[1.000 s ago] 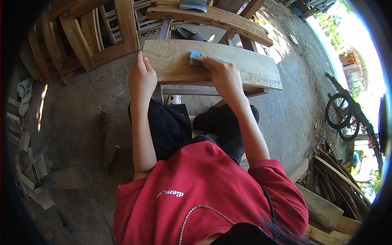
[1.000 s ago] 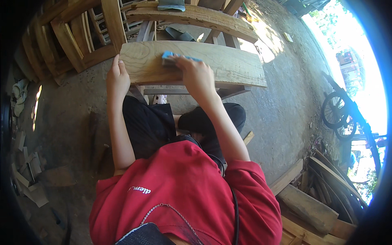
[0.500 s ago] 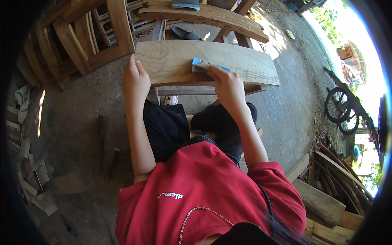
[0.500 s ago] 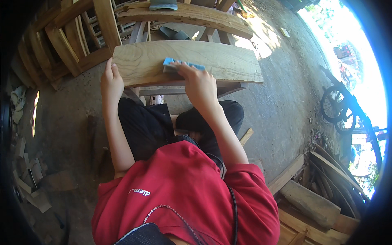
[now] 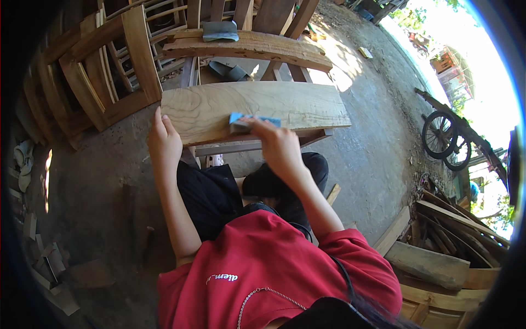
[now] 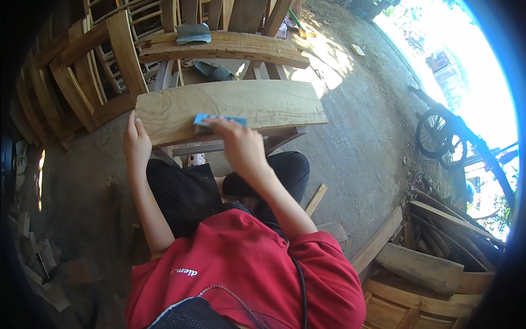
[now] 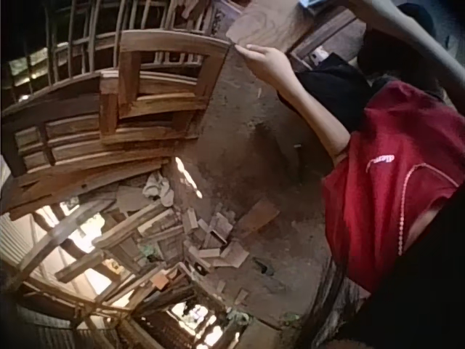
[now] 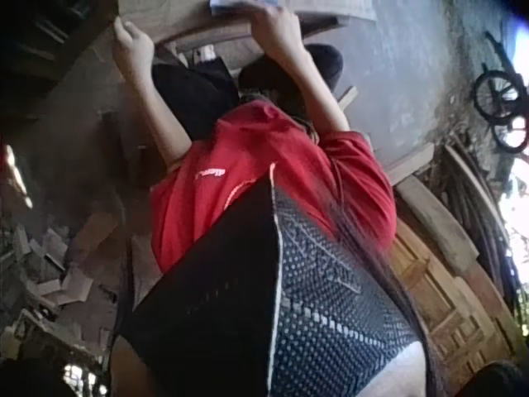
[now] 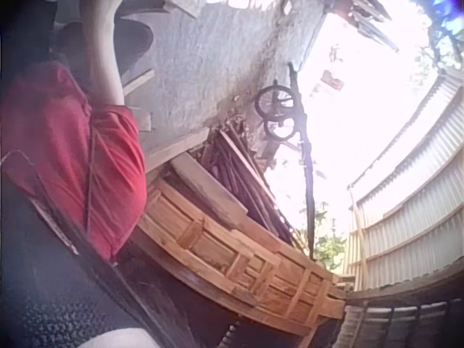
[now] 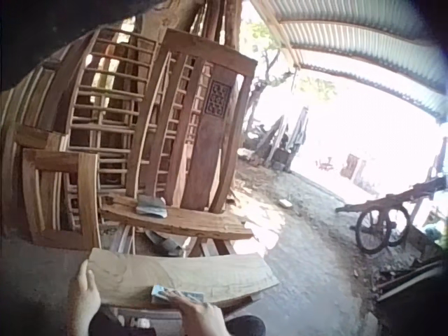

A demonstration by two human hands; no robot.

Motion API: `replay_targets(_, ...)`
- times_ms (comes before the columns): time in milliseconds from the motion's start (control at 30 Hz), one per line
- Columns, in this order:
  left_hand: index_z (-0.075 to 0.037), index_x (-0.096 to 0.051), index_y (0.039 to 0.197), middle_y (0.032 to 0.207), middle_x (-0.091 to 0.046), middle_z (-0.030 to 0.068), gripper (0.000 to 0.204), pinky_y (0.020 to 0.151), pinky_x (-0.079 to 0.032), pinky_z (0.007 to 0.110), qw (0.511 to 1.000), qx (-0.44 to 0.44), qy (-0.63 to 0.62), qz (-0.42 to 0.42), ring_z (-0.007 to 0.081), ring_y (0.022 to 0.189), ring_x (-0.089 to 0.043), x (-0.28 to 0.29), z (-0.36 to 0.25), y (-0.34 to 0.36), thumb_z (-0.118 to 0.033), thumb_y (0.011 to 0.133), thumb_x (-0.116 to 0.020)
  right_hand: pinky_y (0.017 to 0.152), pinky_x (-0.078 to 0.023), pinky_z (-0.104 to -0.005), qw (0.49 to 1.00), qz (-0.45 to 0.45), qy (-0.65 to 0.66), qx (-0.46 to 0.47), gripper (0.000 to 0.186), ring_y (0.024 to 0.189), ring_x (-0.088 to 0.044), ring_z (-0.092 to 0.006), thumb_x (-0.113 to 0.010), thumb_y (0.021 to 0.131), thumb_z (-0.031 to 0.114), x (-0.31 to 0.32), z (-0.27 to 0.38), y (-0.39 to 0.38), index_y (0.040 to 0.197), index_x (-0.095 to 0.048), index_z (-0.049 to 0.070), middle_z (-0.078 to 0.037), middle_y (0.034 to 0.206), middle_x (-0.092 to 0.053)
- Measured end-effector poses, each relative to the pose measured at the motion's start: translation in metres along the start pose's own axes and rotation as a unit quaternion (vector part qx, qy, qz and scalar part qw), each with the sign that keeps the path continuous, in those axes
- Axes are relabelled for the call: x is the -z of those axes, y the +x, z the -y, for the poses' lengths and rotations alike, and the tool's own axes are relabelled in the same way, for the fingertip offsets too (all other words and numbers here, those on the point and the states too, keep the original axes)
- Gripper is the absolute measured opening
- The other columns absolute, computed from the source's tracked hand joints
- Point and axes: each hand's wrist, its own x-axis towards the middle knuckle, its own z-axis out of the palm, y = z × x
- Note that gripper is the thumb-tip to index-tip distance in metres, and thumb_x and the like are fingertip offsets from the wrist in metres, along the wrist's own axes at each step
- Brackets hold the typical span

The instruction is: Chiseling and sanding a piece of wood in a workshop.

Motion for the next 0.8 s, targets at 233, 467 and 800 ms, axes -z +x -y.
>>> replay_targets(233, -0.004, -0.050, 0.120, 0.115, -0.055, 0.0175, 0.033, 0.089, -0.041, 0.041, 0.975, -0.168, 0.067, -0.127, 0.0347, 0.106, -0.051, 0.007, -0.027, -0.001, -0.018, 0.090, -0.046, 0.072, -0.051, -0.0424, 0.996, -0.070, 0.020, 0.058, 0.025, 0.087, -0.062, -0.0341, -0.055, 0.085, 0.020, -0.044, 0.013, 0.033, 0.108, -0.061, 0.014, -0.013, 0.097, -0.064)
replay_targets(467, -0.007, -0.055, 0.116, 0.114, -0.057, 0.0091, 0.038, 0.093, -0.036, 0.041, 0.909, -0.394, 0.099, 0.095, 0.0263, 0.103, -0.054, 0.012, -0.055, -0.023, -0.028, 0.084, -0.057, 0.093, -0.040, -0.0351, 0.943, -0.011, 0.330, 0.033, 0.026, 0.107, -0.056, -0.0285, -0.059, 0.081, 0.010, 0.004, 0.011, 0.017, 0.105, -0.059, 0.002, -0.017, 0.105, -0.062)
replay_targets(800, -0.016, -0.063, 0.111, 0.111, -0.061, 0.0045, 0.041, 0.092, -0.040, 0.034, 0.882, -0.422, 0.190, 0.090, 0.0192, 0.105, -0.056, -0.012, -0.059, -0.035, -0.007, 0.071, -0.066, 0.086, -0.044, -0.0343, 0.978, -0.179, 0.092, -0.065, 0.018, 0.096, -0.061, -0.0282, -0.054, 0.085, 0.018, 0.024, -0.071, 0.006, 0.097, -0.065, 0.008, -0.014, 0.098, -0.065)
